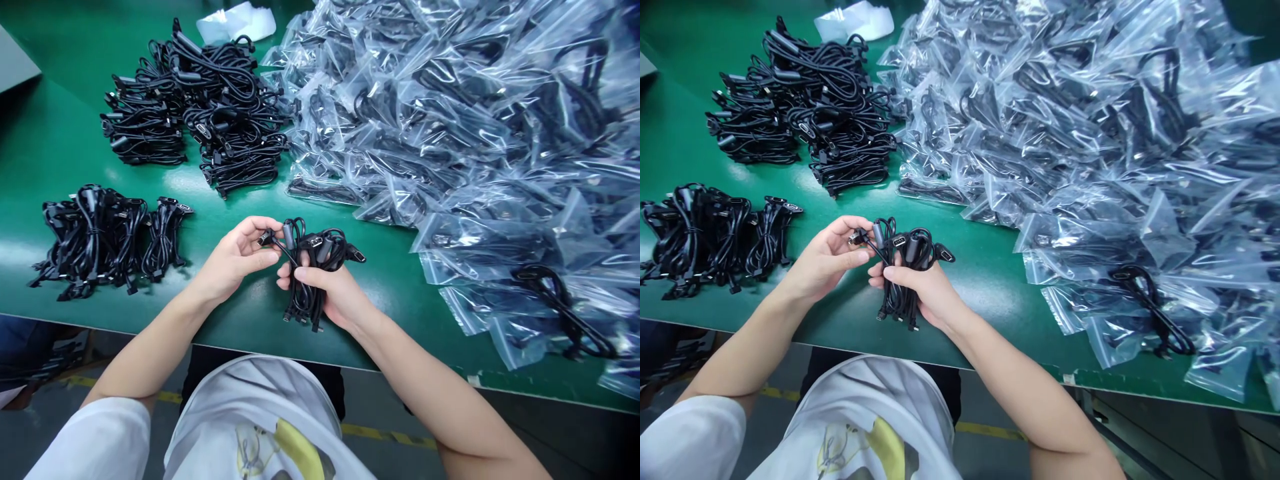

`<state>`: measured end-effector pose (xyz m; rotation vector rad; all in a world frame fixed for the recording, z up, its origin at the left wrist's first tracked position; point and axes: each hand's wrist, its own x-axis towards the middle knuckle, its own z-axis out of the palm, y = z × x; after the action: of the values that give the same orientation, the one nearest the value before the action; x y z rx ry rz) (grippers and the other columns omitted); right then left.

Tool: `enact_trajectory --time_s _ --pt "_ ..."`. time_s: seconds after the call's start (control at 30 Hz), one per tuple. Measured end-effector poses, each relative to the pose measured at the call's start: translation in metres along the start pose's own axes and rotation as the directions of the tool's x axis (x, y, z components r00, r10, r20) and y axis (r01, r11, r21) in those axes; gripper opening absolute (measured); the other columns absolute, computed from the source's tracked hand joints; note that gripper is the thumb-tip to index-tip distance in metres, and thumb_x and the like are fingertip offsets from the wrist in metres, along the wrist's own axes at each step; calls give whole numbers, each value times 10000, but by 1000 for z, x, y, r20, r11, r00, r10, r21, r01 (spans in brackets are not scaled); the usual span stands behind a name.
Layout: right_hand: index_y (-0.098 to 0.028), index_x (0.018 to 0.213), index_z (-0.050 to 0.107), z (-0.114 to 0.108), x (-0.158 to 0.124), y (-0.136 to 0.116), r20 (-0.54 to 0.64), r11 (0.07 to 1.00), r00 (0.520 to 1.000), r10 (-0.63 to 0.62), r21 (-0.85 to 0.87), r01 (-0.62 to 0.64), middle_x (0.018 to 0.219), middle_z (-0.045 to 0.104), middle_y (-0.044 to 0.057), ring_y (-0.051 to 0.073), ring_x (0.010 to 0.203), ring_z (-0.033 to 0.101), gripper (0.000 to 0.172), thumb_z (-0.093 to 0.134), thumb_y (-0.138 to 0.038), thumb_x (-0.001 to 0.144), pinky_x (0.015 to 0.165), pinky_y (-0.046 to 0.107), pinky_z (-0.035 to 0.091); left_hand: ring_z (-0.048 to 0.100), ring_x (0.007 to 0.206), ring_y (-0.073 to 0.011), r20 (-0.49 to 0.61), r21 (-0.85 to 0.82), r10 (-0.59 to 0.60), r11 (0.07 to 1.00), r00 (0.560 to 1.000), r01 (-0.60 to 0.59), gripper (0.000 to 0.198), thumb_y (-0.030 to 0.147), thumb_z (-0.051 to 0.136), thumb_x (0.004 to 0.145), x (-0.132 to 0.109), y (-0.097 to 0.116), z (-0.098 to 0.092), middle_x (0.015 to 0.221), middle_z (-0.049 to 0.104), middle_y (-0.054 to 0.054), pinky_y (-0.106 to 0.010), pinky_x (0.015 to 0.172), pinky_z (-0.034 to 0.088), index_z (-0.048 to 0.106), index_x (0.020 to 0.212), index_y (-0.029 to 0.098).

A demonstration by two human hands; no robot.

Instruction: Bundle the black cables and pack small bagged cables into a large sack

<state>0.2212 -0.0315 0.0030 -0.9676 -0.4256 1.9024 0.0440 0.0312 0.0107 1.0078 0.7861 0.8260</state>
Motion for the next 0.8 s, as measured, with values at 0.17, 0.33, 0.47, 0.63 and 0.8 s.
enact_trajectory --time_s 0.17,0.33,0.47,0.63,0.8 --pt "-190 752 636 -2 0 -2 24 997 999 48 57 -49 811 788 17 167 742 755 272 871 -264 634 775 302 632 666 860 -131 -43 15 22 1000 999 -21 335 228 849 736 0 -1 1 969 715 -36 -247 843 542 711 1039 193" --pt "-187 789 648 -4 -1 -1 56 995 995 81 47 -83 838 792 32 190 765 760 285 866 -300 644 812 356 630 660 754 -117 -50 -1 0 1000 999 0 346 256 858 732 1 -2 1 909 729 -26 -246 764 552 701 1033 193" --pt "-182 800 660 -5 -2 -2 90 995 991 98 17 -100 862 795 47 203 777 762 290 862 -324 649 834 382 623 642 710 -111 -53 -1 -1 1000 999 1 302 291 865 728 1 -1 2 848 725 -29 -235 700 543 699 947 165" --pt "-184 770 649 -4 0 -2 80 997 995 67 -33 -64 861 798 45 200 789 766 284 876 -298 644 799 350 630 599 658 -95 -74 24 -5 1000 997 7 323 302 884 695 2 -1 1 779 691 -10 -213 638 512 692 912 160" --pt "-190 772 647 -1 2 3 7 990 999 -45 -133 46 893 786 35 204 799 760 302 884 -328 644 807 360 625 601 665 -101 -58 66 -4 998 998 8 389 332 890 682 3 -2 1 821 682 -15 -228 642 512 682 968 171"
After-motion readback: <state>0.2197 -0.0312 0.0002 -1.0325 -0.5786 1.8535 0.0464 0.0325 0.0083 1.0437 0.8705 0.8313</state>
